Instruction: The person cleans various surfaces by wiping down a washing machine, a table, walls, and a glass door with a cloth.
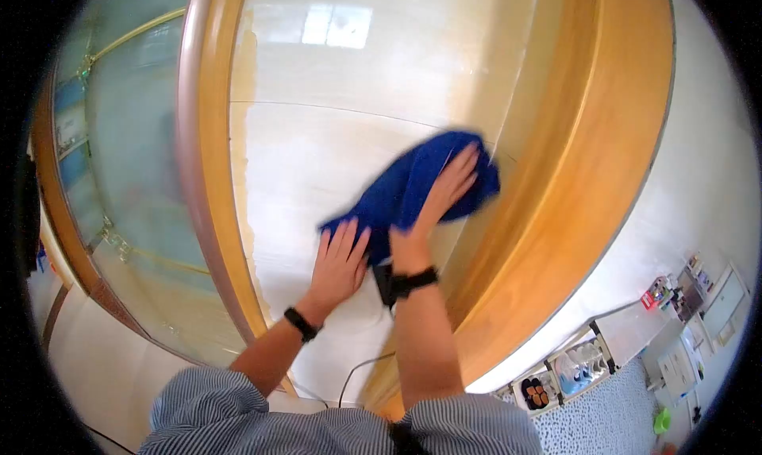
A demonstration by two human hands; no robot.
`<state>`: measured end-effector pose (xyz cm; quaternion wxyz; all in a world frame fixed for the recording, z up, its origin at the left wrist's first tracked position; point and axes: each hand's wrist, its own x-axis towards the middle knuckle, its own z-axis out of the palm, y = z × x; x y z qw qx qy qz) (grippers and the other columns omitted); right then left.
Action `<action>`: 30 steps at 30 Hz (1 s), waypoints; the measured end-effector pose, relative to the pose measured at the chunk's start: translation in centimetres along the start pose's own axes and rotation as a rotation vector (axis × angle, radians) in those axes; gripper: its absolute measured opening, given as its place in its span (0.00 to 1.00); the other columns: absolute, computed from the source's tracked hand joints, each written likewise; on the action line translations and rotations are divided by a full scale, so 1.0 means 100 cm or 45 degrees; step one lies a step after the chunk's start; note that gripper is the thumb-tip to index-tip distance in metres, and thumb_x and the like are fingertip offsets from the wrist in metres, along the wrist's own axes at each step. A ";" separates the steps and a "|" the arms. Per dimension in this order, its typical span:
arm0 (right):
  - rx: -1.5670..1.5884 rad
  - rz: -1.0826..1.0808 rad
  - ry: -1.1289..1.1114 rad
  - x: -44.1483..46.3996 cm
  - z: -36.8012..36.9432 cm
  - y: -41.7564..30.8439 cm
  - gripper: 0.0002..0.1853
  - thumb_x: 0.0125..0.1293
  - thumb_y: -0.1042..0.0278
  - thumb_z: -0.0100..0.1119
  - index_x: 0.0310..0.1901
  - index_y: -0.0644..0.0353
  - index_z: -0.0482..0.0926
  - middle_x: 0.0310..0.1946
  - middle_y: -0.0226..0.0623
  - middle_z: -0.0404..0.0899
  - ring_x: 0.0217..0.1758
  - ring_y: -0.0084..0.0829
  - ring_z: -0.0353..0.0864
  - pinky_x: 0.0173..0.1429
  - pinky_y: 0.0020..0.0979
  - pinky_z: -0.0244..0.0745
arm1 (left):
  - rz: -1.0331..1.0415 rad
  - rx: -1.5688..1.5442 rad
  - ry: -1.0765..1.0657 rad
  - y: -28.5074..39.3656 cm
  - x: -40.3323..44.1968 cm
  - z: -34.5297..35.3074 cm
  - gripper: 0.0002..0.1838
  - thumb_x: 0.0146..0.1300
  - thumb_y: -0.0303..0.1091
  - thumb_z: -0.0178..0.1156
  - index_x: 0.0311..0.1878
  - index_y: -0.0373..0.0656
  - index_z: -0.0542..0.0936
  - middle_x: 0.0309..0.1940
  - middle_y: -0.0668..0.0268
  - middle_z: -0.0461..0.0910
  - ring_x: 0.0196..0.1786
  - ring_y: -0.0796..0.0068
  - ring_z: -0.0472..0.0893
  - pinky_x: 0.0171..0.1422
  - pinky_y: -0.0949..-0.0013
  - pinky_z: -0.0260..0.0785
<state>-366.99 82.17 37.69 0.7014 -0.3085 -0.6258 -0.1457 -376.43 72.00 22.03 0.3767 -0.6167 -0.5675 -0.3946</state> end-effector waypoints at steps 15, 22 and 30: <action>0.649 -1.206 -0.313 -0.022 0.048 -0.159 0.34 0.58 0.60 0.61 0.68 0.60 0.69 0.69 0.48 0.65 0.72 0.42 0.64 0.73 0.50 0.58 | -0.442 0.340 0.291 -0.082 -0.024 -0.038 0.34 0.65 0.32 0.52 0.69 0.21 0.55 0.68 0.26 0.52 0.72 0.22 0.51 0.77 0.36 0.39; 0.401 -0.169 -0.919 -0.092 -0.006 -0.053 0.26 0.67 0.51 0.57 0.63 0.52 0.72 0.56 0.55 0.75 0.61 0.54 0.73 0.62 0.48 0.70 | -0.349 0.064 -0.023 -0.042 -0.108 -0.025 0.35 0.61 0.34 0.63 0.71 0.35 0.64 0.69 0.36 0.57 0.72 0.32 0.58 0.75 0.38 0.48; 0.088 0.463 0.257 -0.204 0.042 0.008 0.31 0.77 0.59 0.40 0.73 0.71 0.52 0.75 0.66 0.47 0.77 0.62 0.47 0.78 0.57 0.35 | 0.116 -0.047 -0.156 -0.049 -0.043 -0.039 0.22 0.60 0.31 0.62 0.58 0.38 0.75 0.66 0.50 0.69 0.67 0.51 0.69 0.70 0.46 0.57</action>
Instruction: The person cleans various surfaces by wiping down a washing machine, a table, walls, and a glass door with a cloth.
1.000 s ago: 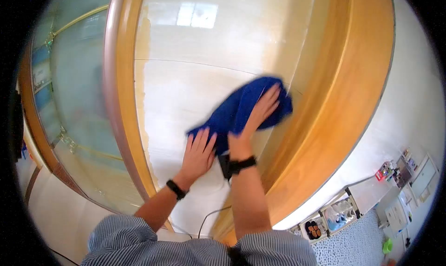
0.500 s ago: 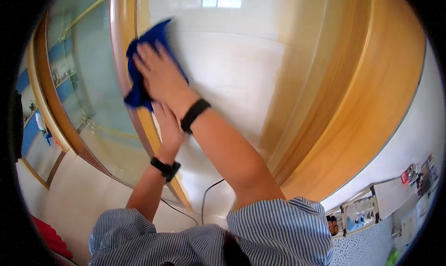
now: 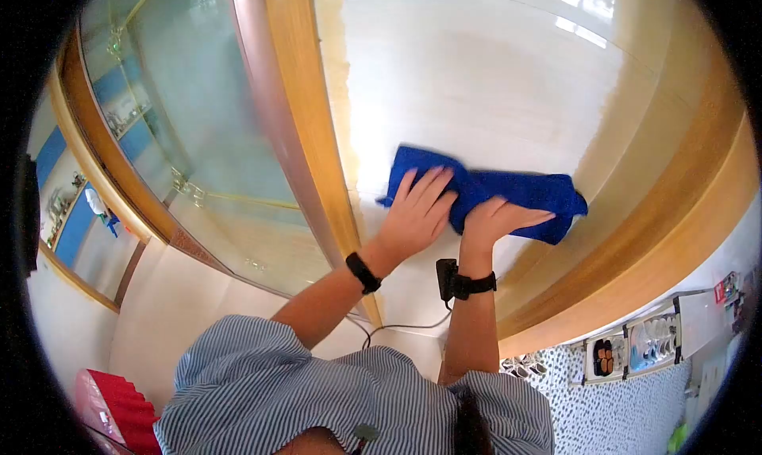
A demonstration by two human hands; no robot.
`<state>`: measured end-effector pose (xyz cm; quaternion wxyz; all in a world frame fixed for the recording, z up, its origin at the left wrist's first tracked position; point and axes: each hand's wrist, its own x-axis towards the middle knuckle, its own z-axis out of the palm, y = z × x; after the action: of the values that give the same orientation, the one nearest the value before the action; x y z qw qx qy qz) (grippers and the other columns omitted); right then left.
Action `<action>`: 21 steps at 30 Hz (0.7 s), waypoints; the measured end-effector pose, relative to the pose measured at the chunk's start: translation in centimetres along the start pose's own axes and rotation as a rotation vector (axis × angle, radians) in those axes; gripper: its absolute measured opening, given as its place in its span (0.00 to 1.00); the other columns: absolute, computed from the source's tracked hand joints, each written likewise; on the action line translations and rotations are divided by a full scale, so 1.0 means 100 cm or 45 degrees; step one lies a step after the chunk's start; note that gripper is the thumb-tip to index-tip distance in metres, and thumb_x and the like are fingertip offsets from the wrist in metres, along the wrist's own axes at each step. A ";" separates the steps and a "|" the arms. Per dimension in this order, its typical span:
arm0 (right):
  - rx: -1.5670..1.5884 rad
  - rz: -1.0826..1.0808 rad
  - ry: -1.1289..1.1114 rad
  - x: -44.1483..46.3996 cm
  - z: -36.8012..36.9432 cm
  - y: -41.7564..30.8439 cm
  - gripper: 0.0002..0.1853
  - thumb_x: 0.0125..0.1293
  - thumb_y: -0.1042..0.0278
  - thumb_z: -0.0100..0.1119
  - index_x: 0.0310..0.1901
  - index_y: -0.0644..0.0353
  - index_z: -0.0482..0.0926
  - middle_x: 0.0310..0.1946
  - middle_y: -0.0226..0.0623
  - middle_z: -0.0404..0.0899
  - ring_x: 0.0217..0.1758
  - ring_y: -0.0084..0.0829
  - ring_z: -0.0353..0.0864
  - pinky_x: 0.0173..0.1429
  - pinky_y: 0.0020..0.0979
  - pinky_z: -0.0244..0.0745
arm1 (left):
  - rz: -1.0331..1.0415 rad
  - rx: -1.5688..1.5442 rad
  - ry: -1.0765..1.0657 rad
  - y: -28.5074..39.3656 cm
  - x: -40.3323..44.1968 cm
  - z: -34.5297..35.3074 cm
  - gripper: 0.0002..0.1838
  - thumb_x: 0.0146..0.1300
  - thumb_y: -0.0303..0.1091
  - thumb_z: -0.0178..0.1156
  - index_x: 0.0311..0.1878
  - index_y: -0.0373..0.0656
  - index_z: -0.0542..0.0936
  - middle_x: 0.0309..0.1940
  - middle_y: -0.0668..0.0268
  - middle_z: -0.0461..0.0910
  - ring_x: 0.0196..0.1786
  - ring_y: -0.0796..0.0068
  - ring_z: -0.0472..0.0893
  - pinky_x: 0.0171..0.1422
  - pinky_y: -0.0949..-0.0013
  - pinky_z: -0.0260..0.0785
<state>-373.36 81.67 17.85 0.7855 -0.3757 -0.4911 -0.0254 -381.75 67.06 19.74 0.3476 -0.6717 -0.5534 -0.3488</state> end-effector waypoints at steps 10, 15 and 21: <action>-0.045 -0.872 -0.966 0.082 0.031 -0.237 0.16 0.52 0.65 0.57 0.30 0.73 0.82 0.60 0.61 0.72 0.69 0.51 0.66 0.75 0.61 0.48 | -0.352 0.203 0.230 -0.063 0.005 -0.036 0.30 0.64 0.38 0.59 0.64 0.28 0.66 0.65 0.40 0.64 0.67 0.36 0.64 0.74 0.40 0.50; 0.448 -0.910 -1.047 0.009 0.022 -0.201 0.29 0.69 0.60 0.54 0.68 0.65 0.65 0.67 0.50 0.67 0.75 0.49 0.59 0.72 0.41 0.64 | -0.300 0.220 0.113 -0.054 -0.058 -0.044 0.24 0.62 0.37 0.61 0.56 0.29 0.75 0.54 0.44 0.74 0.64 0.42 0.68 0.74 0.44 0.53; 0.273 -1.095 -1.015 -0.006 -0.002 -0.131 0.26 0.64 0.56 0.64 0.61 0.58 0.75 0.50 0.49 0.81 0.39 0.52 0.85 0.34 0.41 0.81 | -0.502 0.215 -0.095 -0.054 -0.133 -0.034 0.29 0.65 0.42 0.60 0.62 0.28 0.71 0.58 0.43 0.72 0.64 0.43 0.69 0.74 0.45 0.55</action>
<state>-378.87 71.96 24.68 0.4933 -0.0422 -0.8561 -0.1484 -389.24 58.26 10.56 0.3070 -0.5315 -0.7139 -0.3372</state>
